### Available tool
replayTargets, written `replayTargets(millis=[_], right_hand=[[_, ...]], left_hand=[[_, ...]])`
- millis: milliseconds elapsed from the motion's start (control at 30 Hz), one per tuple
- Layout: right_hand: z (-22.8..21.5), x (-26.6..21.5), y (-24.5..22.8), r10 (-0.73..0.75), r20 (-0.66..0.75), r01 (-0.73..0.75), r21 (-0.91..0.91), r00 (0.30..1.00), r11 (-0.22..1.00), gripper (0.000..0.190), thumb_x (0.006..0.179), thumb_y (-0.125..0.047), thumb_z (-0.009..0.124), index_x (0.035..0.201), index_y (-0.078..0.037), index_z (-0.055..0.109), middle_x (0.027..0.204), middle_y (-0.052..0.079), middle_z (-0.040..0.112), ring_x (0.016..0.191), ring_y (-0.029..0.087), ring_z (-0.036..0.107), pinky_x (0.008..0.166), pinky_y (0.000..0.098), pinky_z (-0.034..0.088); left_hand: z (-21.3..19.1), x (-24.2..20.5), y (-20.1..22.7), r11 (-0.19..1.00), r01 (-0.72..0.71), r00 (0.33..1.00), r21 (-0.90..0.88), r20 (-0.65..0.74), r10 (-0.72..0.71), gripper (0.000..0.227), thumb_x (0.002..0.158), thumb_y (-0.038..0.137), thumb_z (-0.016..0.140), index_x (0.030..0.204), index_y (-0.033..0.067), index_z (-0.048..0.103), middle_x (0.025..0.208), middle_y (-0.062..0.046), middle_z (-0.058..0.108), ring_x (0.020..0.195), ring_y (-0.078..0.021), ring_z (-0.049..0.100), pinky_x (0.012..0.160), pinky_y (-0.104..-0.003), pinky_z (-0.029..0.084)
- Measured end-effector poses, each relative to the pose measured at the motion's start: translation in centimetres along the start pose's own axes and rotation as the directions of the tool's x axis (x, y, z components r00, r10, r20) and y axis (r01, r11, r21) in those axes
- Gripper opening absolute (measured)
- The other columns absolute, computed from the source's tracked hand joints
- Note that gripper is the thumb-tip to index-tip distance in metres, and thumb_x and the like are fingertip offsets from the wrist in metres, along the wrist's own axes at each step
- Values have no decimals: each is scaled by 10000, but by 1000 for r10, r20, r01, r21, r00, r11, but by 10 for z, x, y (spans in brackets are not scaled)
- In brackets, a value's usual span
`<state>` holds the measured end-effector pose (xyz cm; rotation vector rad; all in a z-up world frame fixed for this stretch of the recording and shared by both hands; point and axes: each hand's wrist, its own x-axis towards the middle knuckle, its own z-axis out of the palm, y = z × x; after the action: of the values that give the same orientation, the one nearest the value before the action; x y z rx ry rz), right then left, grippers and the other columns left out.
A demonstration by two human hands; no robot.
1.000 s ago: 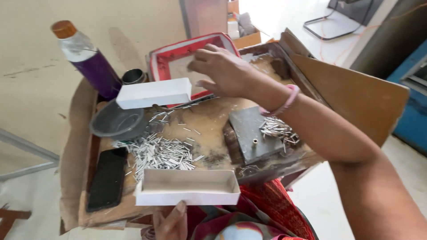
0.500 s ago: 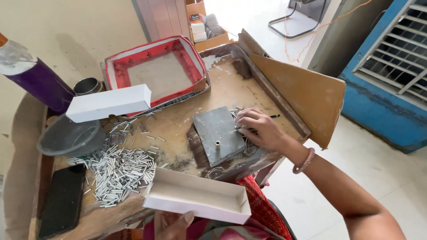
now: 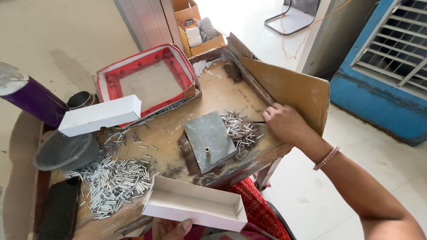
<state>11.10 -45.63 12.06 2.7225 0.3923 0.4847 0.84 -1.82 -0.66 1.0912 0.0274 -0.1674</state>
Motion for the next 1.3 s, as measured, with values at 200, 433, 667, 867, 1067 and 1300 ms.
replayTargets(millis=[200, 433, 667, 867, 1067, 1300], right_hand=[[-38, 0, 7, 105, 222, -122, 65, 969, 990, 169, 861, -119, 612, 1004, -54, 675, 971, 97, 719, 918, 227, 701, 791, 361, 599], [-14, 11, 2, 165, 290, -226, 190, 943, 955, 179, 887, -139, 623, 1007, -10, 658, 925, 151, 723, 892, 263, 739, 860, 403, 599], [5, 31, -27, 150, -234, -1, 537, 960, 843, 332, 963, -270, 654, 1209, -47, 661, 1289, 154, 656, 1259, 327, 594, 1029, 453, 524], [22, 46, -27, -238, -32, 143, 873, 971, 466, 764, 919, -455, 673, 1552, -119, 408, 1643, 177, 328, 1525, 363, 255, 1208, 557, 234], [3, 20, -42, -274, -57, 238, 679, 960, 694, 828, 754, -539, 725, 1435, -136, 480, 1557, 154, 423, 1451, 367, 331, 1192, 539, 295], [-6, 33, -53, -224, 4, 212, 306, 975, 928, 666, 852, -457, 662, 1417, -145, 498, 1363, 132, 549, 1195, 264, 575, 896, 467, 531]], left_hand=[[7, -5, 5, 999, -6, 1000, 44, -31, 7, 870, 686, -42, 773, 1475, -1, 409, 1309, -228, 633, 1233, -352, 629, 1044, -543, 500], [27, -8, 9, 999, -15, 1000, 43, -7, 15, 860, 663, -47, 791, 1446, -29, 437, 1283, -253, 653, 1209, -366, 647, 1044, -540, 506], [43, -10, 10, 996, 89, 995, 8, -36, -89, 861, 617, -50, 796, 1414, -31, 470, 1232, -256, 682, 1186, -372, 665, 1045, -536, 505], [59, -8, 3, 985, 170, 985, -25, 17, -170, 824, 597, -69, 784, 1370, -21, 502, 1165, -213, 694, 1156, -352, 674, 1044, -526, 496], [67, -6, -4, 982, 157, 970, -105, 202, -133, 716, 635, -57, 823, 1301, -37, 561, 1162, -189, 701, 1162, -333, 667, 1034, -509, 493], [79, -3, -11, 986, 118, 970, -119, 227, -88, 712, 633, -64, 853, 1285, -21, 569, 1147, -165, 702, 1129, -306, 674, 1000, -476, 505]])
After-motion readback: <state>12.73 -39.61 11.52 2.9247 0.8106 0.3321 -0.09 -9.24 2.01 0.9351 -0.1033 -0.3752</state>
